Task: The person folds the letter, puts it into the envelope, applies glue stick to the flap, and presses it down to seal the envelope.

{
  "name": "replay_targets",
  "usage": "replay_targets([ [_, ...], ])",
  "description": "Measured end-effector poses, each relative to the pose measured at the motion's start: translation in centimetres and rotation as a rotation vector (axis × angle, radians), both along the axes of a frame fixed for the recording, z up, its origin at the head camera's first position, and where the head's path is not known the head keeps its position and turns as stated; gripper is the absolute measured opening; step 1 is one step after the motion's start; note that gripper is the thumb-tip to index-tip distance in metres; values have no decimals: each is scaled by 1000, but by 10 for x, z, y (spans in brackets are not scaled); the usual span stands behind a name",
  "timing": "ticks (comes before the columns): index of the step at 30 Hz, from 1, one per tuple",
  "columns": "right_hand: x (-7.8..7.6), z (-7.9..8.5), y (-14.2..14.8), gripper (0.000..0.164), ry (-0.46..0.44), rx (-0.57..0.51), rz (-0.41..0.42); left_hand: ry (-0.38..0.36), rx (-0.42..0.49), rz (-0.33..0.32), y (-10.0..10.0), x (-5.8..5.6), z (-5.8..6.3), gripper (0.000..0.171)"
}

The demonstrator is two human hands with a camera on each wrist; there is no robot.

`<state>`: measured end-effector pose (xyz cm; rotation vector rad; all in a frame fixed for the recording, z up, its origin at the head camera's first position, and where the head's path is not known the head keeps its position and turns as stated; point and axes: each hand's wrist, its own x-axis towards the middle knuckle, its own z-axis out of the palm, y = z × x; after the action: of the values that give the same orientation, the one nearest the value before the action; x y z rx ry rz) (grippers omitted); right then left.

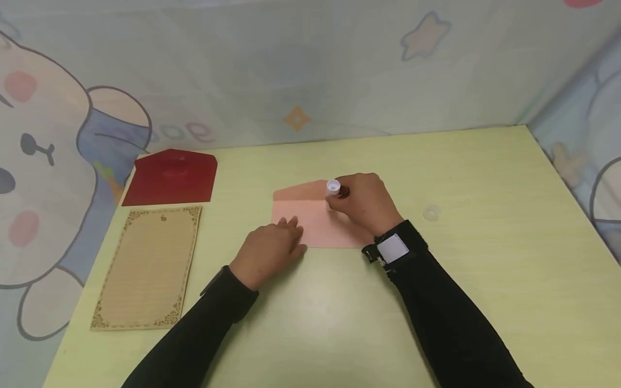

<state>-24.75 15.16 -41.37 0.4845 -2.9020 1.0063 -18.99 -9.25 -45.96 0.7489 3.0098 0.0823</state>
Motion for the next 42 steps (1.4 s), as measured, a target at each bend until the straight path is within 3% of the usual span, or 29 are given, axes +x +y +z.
replay_targets([
  [2,0,1,4,10,1,7,-10,-13,1,-2,1,6,15,39],
  [4,0,1,7,13,7,2,-18,-37,2,-2,2,9,23,39],
  [8,-1,-2,3,19,49,-13,-13,-58,-11,-6,2,13,34,41],
  [10,0,-5,-2,20,75,-17,-4,-45,-13,-18,2,13,33,41],
  [12,0,-7,-8,20,94,-22,6,-26,-16,-34,1,11,29,42],
  [14,0,-8,-14,18,94,-33,16,20,-27,-56,-1,5,17,43],
  [19,0,-10,-29,11,74,-65,41,137,-43,-88,-9,-18,-39,45],
  [21,-1,-12,-35,9,75,-69,50,154,-46,-86,-10,-24,-53,48],
  [25,0,-14,-42,9,94,-65,54,193,-48,-68,-8,-25,-60,46],
  [28,2,-14,-42,12,109,-54,22,212,-45,-55,-5,-19,-51,38],
  [32,6,-11,-34,15,109,-25,-11,159,-53,-37,2,-1,-11,30],
  [35,7,-8,-25,11,99,-9,-25,124,-56,-31,2,2,-3,30],
  [39,7,-8,-17,15,98,-4,-58,159,-67,-48,-3,-12,-34,31],
  [42,7,-11,-21,12,116,-7,-49,175,-59,-63,-4,-18,-46,32],
])
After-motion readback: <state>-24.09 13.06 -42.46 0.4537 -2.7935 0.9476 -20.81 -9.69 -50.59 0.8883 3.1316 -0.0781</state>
